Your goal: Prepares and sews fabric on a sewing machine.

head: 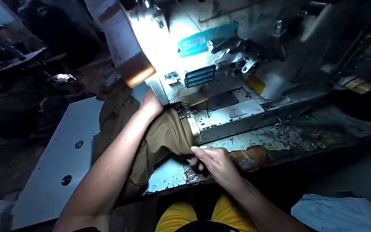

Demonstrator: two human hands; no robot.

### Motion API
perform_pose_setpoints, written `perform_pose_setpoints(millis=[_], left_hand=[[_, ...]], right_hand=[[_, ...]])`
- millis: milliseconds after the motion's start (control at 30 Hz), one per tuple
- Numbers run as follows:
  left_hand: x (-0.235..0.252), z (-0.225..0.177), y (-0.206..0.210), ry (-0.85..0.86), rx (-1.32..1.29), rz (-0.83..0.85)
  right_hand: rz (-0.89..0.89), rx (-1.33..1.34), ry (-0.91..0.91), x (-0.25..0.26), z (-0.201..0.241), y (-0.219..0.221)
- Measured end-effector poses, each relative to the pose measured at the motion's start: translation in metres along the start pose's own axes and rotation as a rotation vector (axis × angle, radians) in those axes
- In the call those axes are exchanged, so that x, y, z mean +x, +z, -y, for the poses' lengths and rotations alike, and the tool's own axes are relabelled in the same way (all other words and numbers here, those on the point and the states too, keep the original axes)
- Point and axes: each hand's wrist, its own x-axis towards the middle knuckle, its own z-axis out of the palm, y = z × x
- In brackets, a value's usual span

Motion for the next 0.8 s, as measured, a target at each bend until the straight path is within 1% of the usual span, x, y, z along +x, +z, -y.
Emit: perform_pose_setpoints(millis=[33, 67, 100, 167, 233, 267, 300, 333, 367, 400, 433, 467, 533, 600, 700, 800], left_hand=[[-0.008, -0.006, -0.008, -0.017, 0.021, -0.013], [-0.023, -0.009, -0.015, 0.017, 0.012, -0.068], [-0.044, -0.013, -0.020, 0.091, -0.041, -0.152], [-0.088, -0.023, -0.021, 0.234, -0.124, -0.245], [-0.115, -0.029, -0.008, 0.320, -0.092, -0.286], [-0.119, -0.029, 0.002, 0.337, -0.048, -0.305], [-0.117, -0.028, 0.012, 0.344, -0.023, -0.345], [-0.111, -0.026, 0.020, 0.356, -0.037, -0.416], [-0.103, -0.025, 0.025, 0.371, -0.086, -0.504], [-0.096, -0.027, 0.026, 0.392, -0.161, -0.594], [-0.091, -0.031, 0.026, 0.425, -0.233, -0.671], [-0.088, -0.034, 0.025, 0.465, -0.288, -0.727], [-0.090, -0.041, 0.024, 0.539, -0.360, -0.769], [-0.097, -0.045, 0.021, 0.570, -0.358, -0.769], [-0.112, -0.047, 0.014, 0.620, -0.273, -0.764], [-0.133, -0.049, 0.007, 0.682, -0.252, -0.725]], right_hand=[[-0.086, -0.102, -0.103, -0.008, 0.000, -0.006], [-0.190, -0.175, -0.198, -0.013, 0.003, -0.012], [-0.269, -0.232, -0.265, -0.015, 0.007, -0.018], [-0.305, -0.392, -0.324, -0.009, 0.013, -0.021], [-0.264, -0.478, -0.353, 0.005, 0.008, -0.013], [-0.250, -0.432, -0.364, 0.010, 0.003, -0.008], [-0.226, -0.329, -0.360, 0.014, 0.003, -0.004], [-0.185, -0.167, -0.325, 0.017, 0.006, -0.001], [-0.115, 0.037, -0.243, 0.018, 0.012, -0.001], [-0.026, 0.246, -0.125, 0.018, 0.018, -0.003], [0.033, 0.388, -0.005, 0.018, 0.023, -0.006], [0.054, 0.451, 0.083, 0.018, 0.025, -0.008], [0.045, 0.437, 0.166, 0.016, 0.025, -0.010], [0.029, 0.369, 0.129, 0.016, 0.024, -0.010], [0.028, 0.210, -0.058, 0.012, 0.021, -0.006], [0.073, 0.188, -0.256, -0.004, 0.030, -0.007]])
